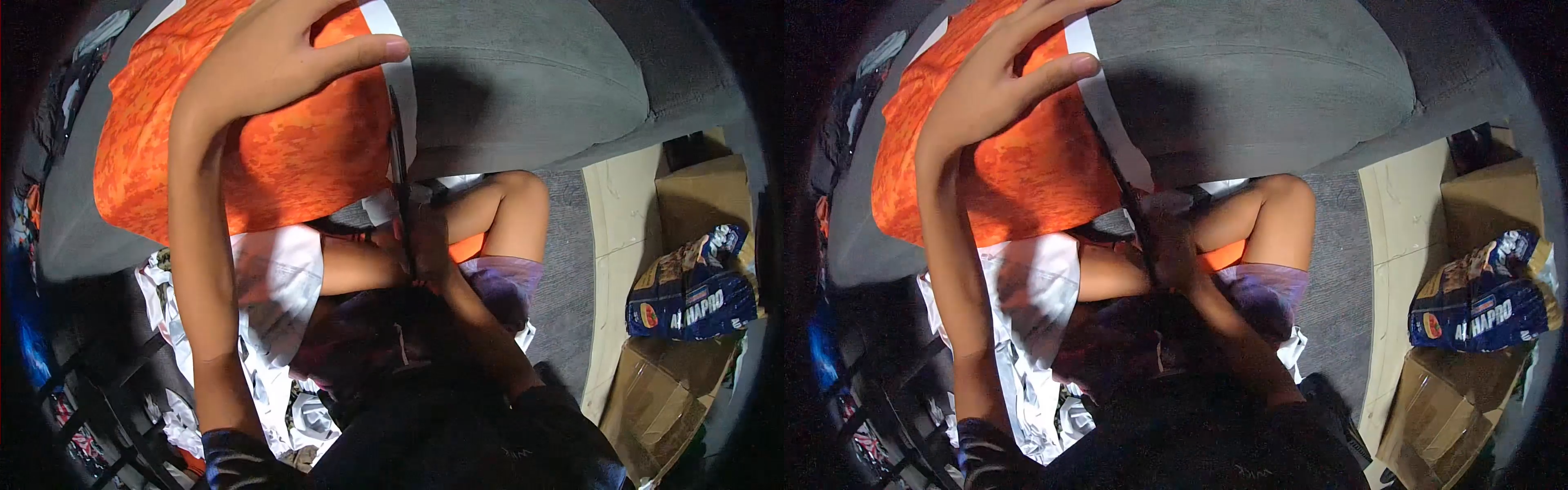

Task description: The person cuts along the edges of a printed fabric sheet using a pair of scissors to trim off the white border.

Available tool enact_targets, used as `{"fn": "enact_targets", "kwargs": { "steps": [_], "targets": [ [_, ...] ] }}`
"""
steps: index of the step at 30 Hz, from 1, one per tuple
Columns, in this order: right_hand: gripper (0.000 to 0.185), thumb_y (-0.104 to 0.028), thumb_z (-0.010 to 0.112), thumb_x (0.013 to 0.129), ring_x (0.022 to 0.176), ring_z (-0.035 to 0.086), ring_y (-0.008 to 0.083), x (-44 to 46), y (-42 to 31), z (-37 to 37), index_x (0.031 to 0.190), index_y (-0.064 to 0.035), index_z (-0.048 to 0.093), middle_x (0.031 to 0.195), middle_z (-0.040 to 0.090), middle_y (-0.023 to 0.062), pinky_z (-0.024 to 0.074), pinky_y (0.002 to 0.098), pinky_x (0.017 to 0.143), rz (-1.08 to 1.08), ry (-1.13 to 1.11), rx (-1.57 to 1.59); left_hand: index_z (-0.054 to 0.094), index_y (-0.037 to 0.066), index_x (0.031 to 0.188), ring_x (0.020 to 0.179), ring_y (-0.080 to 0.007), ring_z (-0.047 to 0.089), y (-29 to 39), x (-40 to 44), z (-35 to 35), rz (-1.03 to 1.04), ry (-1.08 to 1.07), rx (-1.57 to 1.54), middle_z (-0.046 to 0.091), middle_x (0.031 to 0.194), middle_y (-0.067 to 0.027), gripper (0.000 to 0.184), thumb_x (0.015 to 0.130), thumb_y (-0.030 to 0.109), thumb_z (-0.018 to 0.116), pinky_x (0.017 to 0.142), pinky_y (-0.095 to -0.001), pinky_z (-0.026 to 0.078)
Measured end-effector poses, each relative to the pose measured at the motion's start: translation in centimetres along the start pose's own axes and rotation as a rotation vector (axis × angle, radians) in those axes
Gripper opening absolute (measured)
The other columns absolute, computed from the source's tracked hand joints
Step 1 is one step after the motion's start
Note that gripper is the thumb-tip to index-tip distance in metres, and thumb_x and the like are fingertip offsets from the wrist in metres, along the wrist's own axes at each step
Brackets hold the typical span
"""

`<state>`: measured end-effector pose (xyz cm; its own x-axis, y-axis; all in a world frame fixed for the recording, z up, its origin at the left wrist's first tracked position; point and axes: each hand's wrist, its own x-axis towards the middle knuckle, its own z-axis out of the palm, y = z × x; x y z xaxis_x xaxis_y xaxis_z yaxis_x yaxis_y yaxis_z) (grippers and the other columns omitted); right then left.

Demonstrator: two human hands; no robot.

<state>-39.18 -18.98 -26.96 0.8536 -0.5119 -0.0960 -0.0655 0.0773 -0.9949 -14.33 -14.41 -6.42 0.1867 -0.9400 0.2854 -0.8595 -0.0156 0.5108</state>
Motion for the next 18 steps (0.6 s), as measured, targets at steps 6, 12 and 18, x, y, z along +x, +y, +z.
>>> {"fn": "enact_targets", "kwargs": {
  "steps": [6, 12, 18],
  "targets": [
    [0.038, -0.039, 0.074, 0.075, 0.055, 0.048, 0.0276, 0.3, 1.9, -0.6, 0.077, -0.0058, 0.057, 0.070, 0.055, 0.0085, 0.0368, 0.0412, 0.052, -0.241, -0.034, -0.340, 0.053, 0.011, 0.134, 0.124, -0.0277, 0.047, 0.1, 0.0, -0.1, 0.011, 0.004, -0.015, 0.048, 0.140, -0.0061, 0.058, 0.085, 0.038, 0.068, 0.106, -0.0388, 0.038],
    [0.037, -0.039, 0.074, 0.076, 0.054, 0.048, 0.0276, 0.5, 2.2, -0.8, 0.078, -0.0061, 0.058, 0.068, 0.054, 0.0085, 0.0368, 0.0406, 0.052, -0.423, -0.014, -0.376, 0.053, 0.010, 0.134, 0.124, -0.0275, 0.047, -0.1, 0.1, -0.1, 0.025, 0.007, -0.002, 0.048, 0.139, -0.0069, 0.058, 0.085, 0.037, 0.068, 0.106, -0.0387, 0.038],
    [0.038, -0.040, 0.074, 0.076, 0.053, 0.045, 0.0258, 0.5, 1.7, -0.7, 0.074, -0.0059, 0.057, 0.066, 0.052, 0.0078, 0.0348, 0.0394, 0.050, -0.449, -0.004, -0.411, 0.053, 0.010, 0.134, 0.124, -0.0274, 0.047, 0.1, 0.1, -0.1, 0.022, 0.006, -0.004, 0.048, 0.139, -0.0072, 0.058, 0.085, 0.037, 0.068, 0.106, -0.0388, 0.038]
  ]
}}
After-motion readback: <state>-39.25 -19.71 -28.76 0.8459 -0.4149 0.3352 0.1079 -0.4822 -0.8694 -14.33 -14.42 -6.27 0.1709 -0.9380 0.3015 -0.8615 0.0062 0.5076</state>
